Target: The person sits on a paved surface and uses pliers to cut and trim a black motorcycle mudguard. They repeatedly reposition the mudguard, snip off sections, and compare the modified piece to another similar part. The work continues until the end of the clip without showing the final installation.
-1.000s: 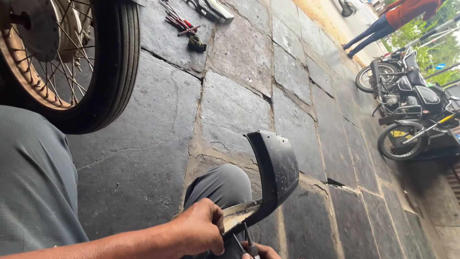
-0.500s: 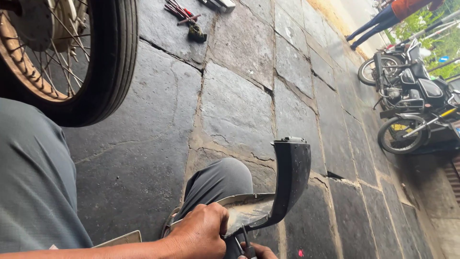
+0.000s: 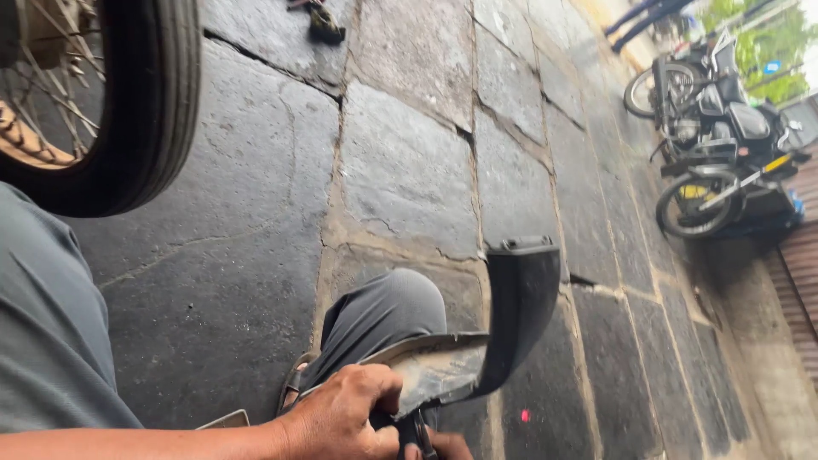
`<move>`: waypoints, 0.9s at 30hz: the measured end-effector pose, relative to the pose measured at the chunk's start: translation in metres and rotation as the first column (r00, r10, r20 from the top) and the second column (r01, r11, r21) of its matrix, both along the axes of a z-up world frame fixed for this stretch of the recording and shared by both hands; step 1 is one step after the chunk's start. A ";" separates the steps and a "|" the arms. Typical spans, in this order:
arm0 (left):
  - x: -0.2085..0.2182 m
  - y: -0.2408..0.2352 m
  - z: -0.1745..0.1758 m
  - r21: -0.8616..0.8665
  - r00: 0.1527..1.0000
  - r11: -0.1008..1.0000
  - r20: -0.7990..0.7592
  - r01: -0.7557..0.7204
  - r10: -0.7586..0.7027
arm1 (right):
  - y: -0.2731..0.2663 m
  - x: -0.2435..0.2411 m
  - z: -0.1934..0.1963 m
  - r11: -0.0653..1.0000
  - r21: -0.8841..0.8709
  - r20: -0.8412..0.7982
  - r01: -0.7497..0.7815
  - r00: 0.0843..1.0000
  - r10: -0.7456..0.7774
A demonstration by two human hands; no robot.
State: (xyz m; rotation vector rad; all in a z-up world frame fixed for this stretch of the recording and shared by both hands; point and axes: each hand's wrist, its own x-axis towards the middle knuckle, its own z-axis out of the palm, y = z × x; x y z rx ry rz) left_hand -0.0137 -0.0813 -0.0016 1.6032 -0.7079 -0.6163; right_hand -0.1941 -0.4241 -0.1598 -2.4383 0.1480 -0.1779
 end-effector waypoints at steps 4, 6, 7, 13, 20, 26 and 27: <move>0.002 -0.008 -0.005 -0.036 0.998 0.998 -0.038 -0.042 0.041 | 0.065 0.045 0.073 0.995 -0.080 0.118 0.054 0.992 -0.044; 0.005 -0.014 -0.009 -0.045 0.998 0.998 -0.050 -0.043 0.040 | 0.067 0.055 0.092 0.997 -0.039 0.026 0.063 0.998 -0.062; 0.002 -0.015 -0.009 -0.051 0.998 0.997 -0.026 -0.054 0.053 | 0.067 0.050 0.099 0.997 0.003 -0.086 0.081 0.993 -0.081; 0.007 -0.017 -0.005 -0.054 0.991 0.997 -0.119 -0.063 0.056 | 0.004 0.025 0.089 0.971 0.124 -0.388 0.203 0.911 -0.141; 0.009 -0.012 0.010 0.078 0.980 0.997 -0.201 0.007 0.009 | 0.005 -0.002 0.086 0.893 0.299 -0.357 0.338 0.907 -0.223; 0.007 -0.008 0.005 -0.054 0.952 0.992 -0.294 -0.111 0.090 | 0.045 0.009 0.106 0.833 0.124 -0.352 0.540 0.808 -0.472; 0.007 -0.007 0.007 -0.054 0.952 0.992 -0.290 -0.113 0.093 | 0.044 0.010 0.104 0.834 0.127 -0.349 0.537 0.811 -0.469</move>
